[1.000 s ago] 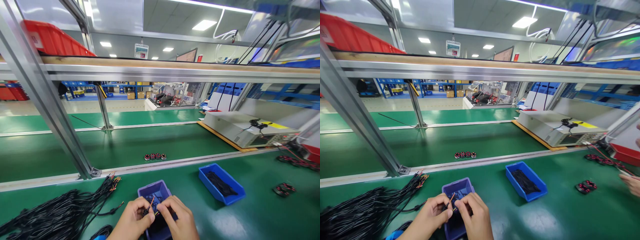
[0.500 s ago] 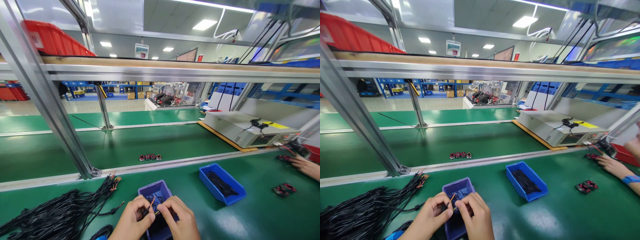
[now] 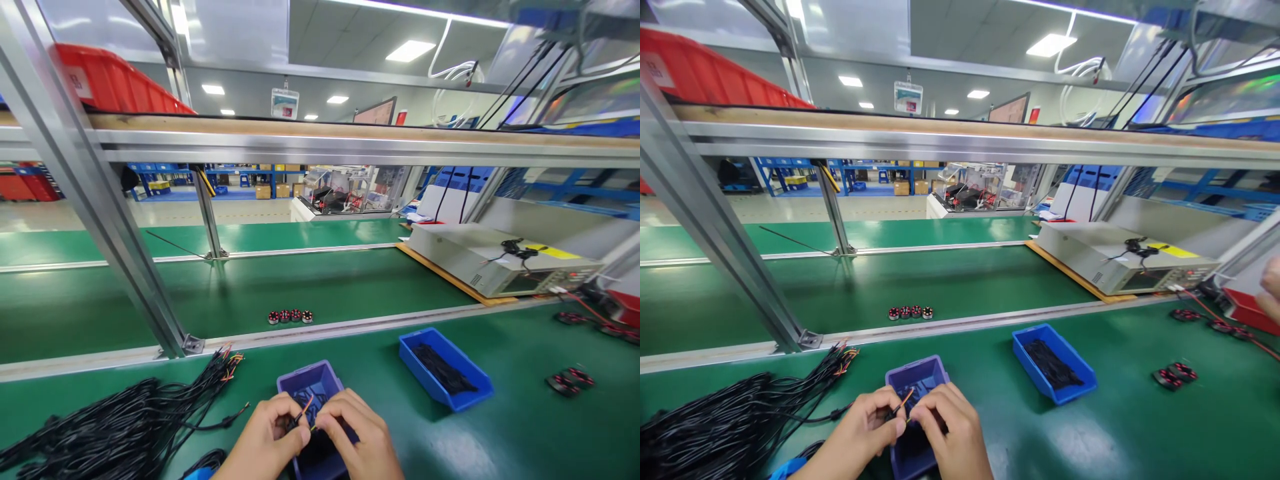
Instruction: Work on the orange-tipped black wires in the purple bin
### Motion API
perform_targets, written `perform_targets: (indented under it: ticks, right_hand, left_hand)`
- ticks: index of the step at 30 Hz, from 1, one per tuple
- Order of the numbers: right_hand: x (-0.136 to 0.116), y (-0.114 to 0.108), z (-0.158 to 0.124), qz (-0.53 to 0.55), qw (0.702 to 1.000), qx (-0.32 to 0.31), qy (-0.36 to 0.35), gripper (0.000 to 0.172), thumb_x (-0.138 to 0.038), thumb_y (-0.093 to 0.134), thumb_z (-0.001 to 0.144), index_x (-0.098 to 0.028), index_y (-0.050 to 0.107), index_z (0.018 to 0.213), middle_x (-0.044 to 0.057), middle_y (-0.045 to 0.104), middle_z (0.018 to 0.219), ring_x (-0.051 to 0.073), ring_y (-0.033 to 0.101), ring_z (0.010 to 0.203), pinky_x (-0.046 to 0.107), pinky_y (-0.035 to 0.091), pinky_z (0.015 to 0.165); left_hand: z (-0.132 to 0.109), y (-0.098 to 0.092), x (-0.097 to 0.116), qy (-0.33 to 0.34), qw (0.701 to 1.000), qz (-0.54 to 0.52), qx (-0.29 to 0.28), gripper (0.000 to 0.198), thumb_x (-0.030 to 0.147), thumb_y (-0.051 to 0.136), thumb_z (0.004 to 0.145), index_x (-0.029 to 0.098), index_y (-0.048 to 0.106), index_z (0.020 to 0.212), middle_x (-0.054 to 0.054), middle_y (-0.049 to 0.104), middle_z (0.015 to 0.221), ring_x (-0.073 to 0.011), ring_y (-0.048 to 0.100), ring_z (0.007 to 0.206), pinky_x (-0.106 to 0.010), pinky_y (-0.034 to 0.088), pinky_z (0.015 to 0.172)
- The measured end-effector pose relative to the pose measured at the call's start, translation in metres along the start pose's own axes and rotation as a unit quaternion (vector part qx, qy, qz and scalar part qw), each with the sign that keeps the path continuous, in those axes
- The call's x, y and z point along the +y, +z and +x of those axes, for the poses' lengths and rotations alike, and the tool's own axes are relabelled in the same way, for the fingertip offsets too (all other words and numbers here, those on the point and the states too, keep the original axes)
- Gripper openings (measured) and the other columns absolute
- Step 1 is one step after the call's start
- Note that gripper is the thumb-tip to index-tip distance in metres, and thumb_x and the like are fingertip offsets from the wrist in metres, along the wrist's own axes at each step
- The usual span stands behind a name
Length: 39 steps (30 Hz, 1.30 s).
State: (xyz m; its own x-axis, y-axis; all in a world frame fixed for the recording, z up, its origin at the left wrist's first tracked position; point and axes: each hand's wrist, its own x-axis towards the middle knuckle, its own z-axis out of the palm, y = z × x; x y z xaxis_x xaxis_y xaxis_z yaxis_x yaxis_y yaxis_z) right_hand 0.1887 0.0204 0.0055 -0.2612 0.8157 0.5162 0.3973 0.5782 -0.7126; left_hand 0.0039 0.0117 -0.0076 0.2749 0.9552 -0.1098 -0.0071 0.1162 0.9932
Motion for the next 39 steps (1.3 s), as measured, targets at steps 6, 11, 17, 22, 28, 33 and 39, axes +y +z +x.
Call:
perform_targets:
  ticks: [6, 11, 17, 22, 28, 33, 39]
  right_hand:
    - [0.006, 0.001, 0.0, 0.034, 0.999, -0.014, -0.008, 0.029, -0.034, 0.058, 0.097, -0.023, 0.065, 0.071, 0.001, 0.067, 0.066, 0.018, 0.062, 0.066, 0.027, 0.047, 0.062]
    - [0.015, 0.01, -0.007, 0.069, 0.996, 0.013, 0.053, 0.041, -0.046, 0.063, 0.092, -0.021, 0.061, 0.059, -0.002, 0.057, 0.056, 0.015, 0.055, 0.054, 0.025, 0.042, 0.054]
    - [0.007, 0.013, -0.005, 0.16, 0.976, 0.034, 0.143, 0.04, -0.052, 0.067, 0.086, -0.019, 0.067, 0.063, 0.0, 0.062, 0.063, 0.013, 0.052, 0.052, 0.021, 0.042, 0.047]
    - [-0.004, 0.011, -0.001, 0.216, 0.949, 0.105, 0.205, 0.04, -0.058, 0.071, 0.08, -0.019, 0.074, 0.072, 0.003, 0.067, 0.072, 0.011, 0.05, 0.047, 0.022, 0.048, 0.046]
    - [-0.008, 0.014, -0.001, 0.232, 0.944, 0.093, 0.214, 0.043, -0.061, 0.074, 0.077, -0.019, 0.076, 0.072, 0.006, 0.07, 0.071, 0.012, 0.052, 0.047, 0.022, 0.049, 0.043]
    - [-0.008, 0.012, -0.002, 0.243, 0.943, 0.07, 0.215, 0.039, -0.059, 0.074, 0.078, -0.02, 0.077, 0.074, 0.004, 0.07, 0.074, 0.012, 0.054, 0.051, 0.02, 0.048, 0.045]
    - [-0.005, 0.016, -0.005, 0.247, 0.949, 0.05, 0.19, 0.035, -0.054, 0.073, 0.081, -0.02, 0.076, 0.074, 0.004, 0.067, 0.072, 0.013, 0.055, 0.055, 0.02, 0.045, 0.045]
  left_hand:
    - [0.001, 0.0, 0.002, -0.042, 0.997, -0.048, -0.042, 0.047, 0.061, 0.075, 0.073, 0.016, 0.062, 0.077, 0.002, 0.056, 0.06, -0.0111, 0.051, 0.053, -0.02, 0.037, 0.048]
    - [0.0, 0.002, -0.001, -0.047, 0.994, -0.076, -0.056, 0.049, 0.06, 0.08, 0.068, 0.015, 0.065, 0.081, 0.002, 0.061, 0.056, -0.0094, 0.05, 0.047, -0.019, 0.037, 0.046]
    - [0.001, 0.004, 0.0, -0.056, 0.993, -0.1, -0.029, 0.049, 0.059, 0.082, 0.066, 0.015, 0.064, 0.075, 0.003, 0.057, 0.053, -0.0105, 0.053, 0.049, -0.018, 0.036, 0.044]
    - [0.0, 0.003, 0.007, -0.05, 0.993, -0.097, -0.037, 0.046, 0.058, 0.079, 0.07, 0.016, 0.062, 0.073, 0.003, 0.055, 0.055, -0.0104, 0.053, 0.05, -0.018, 0.035, 0.045]
    - [-0.001, 0.003, 0.009, -0.053, 0.994, -0.078, -0.048, 0.049, 0.062, 0.078, 0.068, 0.016, 0.062, 0.073, 0.003, 0.056, 0.056, -0.0107, 0.053, 0.051, -0.019, 0.036, 0.046]
    - [-0.001, 0.003, 0.006, -0.053, 0.995, -0.065, -0.048, 0.049, 0.062, 0.077, 0.069, 0.017, 0.061, 0.074, 0.003, 0.057, 0.056, -0.0108, 0.052, 0.052, -0.019, 0.035, 0.047]
    - [-0.001, 0.002, 0.004, -0.053, 0.996, -0.057, -0.045, 0.048, 0.062, 0.077, 0.069, 0.016, 0.062, 0.075, 0.003, 0.057, 0.057, -0.0114, 0.053, 0.053, -0.02, 0.036, 0.047]
